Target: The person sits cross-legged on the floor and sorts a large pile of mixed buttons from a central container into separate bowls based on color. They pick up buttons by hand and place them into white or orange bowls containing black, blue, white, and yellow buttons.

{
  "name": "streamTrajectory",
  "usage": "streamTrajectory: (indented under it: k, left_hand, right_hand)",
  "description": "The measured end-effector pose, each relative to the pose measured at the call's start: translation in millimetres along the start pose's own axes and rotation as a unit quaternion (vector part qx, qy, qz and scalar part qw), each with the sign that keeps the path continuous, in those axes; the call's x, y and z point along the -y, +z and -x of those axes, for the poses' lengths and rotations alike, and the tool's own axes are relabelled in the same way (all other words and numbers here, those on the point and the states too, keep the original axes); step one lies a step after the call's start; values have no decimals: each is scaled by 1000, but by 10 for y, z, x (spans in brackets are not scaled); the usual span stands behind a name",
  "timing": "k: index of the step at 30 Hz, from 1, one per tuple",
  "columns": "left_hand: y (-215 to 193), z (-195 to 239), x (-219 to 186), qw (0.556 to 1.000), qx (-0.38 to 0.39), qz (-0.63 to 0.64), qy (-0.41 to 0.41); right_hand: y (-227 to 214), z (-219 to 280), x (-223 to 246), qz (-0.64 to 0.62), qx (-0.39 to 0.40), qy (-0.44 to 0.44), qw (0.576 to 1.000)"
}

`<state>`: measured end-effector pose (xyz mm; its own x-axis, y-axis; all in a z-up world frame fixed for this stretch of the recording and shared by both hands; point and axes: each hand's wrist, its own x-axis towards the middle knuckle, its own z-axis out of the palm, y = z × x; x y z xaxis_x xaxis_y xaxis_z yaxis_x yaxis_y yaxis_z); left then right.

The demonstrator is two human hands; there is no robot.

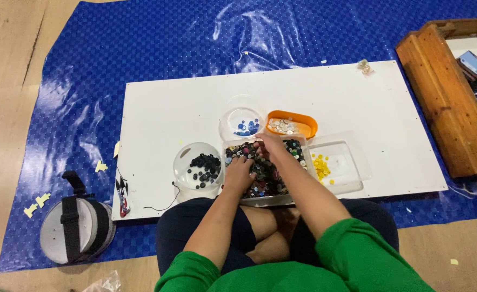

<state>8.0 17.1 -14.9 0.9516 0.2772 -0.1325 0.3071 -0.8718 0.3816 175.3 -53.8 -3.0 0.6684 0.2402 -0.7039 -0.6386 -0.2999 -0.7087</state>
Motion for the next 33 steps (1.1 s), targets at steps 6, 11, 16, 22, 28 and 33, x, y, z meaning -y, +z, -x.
streamTrajectory:
  k: [6,11,16,22,28,33]
  left_hand:
    - [-14,-15,-3,998,35,49,-8]
    - [-192,77,-105,999,4,32,32]
    - [-272,172,-186,997,-51,6,56]
    - [-244,220,-211,998,-44,42,36]
    - [-414,351,-365,996,65,-9,53]
    - [-407,307,-359,993,101,-42,49]
  right_hand:
    - [-691,1338,-113,396,54,-227,888]
    - [-1044,1397,-546,436,11,-181,882]
    - [-959,1362,-474,494,53,-160,853]
    - [-719,1435,-484,532,82,-173,825]
    - [-672,1212,-598,517,110,-241,814]
    - [-696,1103,-669,543,113,-317,769]
